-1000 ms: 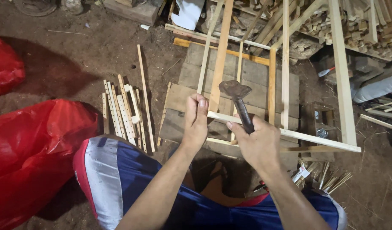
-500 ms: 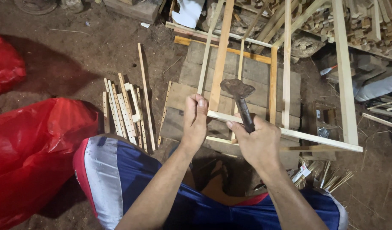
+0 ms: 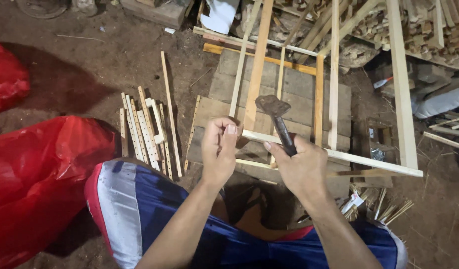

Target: The person sits on the ground assembling a wooden frame, positioning thin wooden slats across the frame and hammering nails to fasten them, taking nails from a small box and picking up additional slats from a pile beside them.

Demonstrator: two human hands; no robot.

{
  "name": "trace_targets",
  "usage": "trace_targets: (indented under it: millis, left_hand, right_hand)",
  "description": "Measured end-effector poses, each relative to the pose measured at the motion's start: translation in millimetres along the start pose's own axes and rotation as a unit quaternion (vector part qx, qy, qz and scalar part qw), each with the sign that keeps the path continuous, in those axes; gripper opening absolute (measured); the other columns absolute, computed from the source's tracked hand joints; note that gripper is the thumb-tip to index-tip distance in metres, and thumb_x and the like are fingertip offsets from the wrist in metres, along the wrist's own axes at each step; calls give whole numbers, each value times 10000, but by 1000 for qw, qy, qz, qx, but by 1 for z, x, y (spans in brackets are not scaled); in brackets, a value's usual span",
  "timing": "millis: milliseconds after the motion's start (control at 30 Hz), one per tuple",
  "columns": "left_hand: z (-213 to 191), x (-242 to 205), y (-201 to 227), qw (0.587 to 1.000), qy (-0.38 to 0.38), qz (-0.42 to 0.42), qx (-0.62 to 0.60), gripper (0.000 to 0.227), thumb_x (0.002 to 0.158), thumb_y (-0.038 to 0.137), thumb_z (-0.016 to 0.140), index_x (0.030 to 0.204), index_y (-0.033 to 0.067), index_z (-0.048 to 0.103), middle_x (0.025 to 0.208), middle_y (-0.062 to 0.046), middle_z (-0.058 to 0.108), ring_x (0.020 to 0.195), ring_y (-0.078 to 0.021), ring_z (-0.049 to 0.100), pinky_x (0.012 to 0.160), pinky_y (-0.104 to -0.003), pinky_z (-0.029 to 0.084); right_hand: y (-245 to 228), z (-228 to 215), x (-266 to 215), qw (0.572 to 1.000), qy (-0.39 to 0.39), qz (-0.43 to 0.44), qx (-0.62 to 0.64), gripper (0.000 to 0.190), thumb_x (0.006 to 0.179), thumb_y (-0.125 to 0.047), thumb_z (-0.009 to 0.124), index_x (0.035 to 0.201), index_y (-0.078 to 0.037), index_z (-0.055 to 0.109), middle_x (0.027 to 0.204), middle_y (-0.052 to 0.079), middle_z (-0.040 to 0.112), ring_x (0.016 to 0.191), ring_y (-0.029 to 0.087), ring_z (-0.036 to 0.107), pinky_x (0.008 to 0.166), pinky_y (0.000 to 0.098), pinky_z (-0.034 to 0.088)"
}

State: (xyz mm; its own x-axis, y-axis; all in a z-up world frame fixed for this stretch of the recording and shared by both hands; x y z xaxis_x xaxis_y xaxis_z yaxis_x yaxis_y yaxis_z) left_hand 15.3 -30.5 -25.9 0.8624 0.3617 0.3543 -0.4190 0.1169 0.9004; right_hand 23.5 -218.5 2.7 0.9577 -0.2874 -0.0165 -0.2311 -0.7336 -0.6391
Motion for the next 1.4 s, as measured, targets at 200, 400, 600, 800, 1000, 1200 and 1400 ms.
trace_targets:
  millis: [200,400,600,800,1000,1200,1400]
  left_hand:
    - [-2,15,30,979,-116,106,130,54,1005,64,622,962,63,654,871,-93,573,861,-299,607,833,-388,490]
    - [-3,15,23,982,-137,75,109,74,1007,86,628,952,52,664,850,-106,587,805,-280,612,788,-381,503]
    - [-3,20,23,984,-154,56,66,95,1016,78,612,951,47,674,804,-99,604,770,-198,568,762,-365,500]
    - [0,19,28,977,-152,106,100,85,1010,67,617,936,46,652,824,-115,592,772,-286,595,762,-394,501]
    - [2,12,-1,956,-164,152,189,41,995,50,626,978,66,659,910,-77,590,852,-317,668,768,-374,545]
    - [4,18,32,875,-296,70,377,278,1080,238,469,1076,-28,552,1097,-190,492,711,-395,586,603,-555,504]
    - [3,21,37,864,-316,43,390,197,982,83,473,1150,16,553,1105,-179,496,759,-398,595,608,-546,519]
  right_hand:
    - [-5,0,-7,999,-9,4,38,248,722,-318,870,956,-245,830,540,17,674,567,194,674,534,314,510]
    - [2,1,4,999,-9,-32,17,233,742,-337,877,941,-224,830,548,81,653,538,259,641,518,369,468]
    - [9,5,4,999,-21,-18,26,234,736,-332,876,953,-256,834,527,45,658,526,228,646,500,334,471]
    - [0,1,-2,998,-31,-25,50,251,762,-323,851,1000,-246,828,493,17,656,476,193,628,470,286,465]
    - [-34,-48,-45,954,-77,-180,227,531,980,-146,572,1485,-1,493,743,282,713,471,150,588,428,284,491]
    - [-30,-87,-60,970,-162,-125,131,617,973,-285,557,1568,-160,454,640,15,587,561,94,505,520,246,442]
    - [-59,-94,-59,970,-223,-100,20,610,949,-270,545,1552,-260,448,1511,103,516,344,56,314,425,216,459]
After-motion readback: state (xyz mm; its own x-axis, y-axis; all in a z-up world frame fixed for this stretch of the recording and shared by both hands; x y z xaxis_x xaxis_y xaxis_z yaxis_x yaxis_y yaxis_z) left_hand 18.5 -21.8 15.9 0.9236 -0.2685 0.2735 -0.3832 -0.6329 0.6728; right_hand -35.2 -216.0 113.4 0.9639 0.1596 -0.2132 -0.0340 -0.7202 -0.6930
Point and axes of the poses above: each hand's wrist, its own x-axis towards the middle knuckle, its own z-axis out of the palm, y = z × x, the point moved 3 cm from there along x, towards the middle knuckle
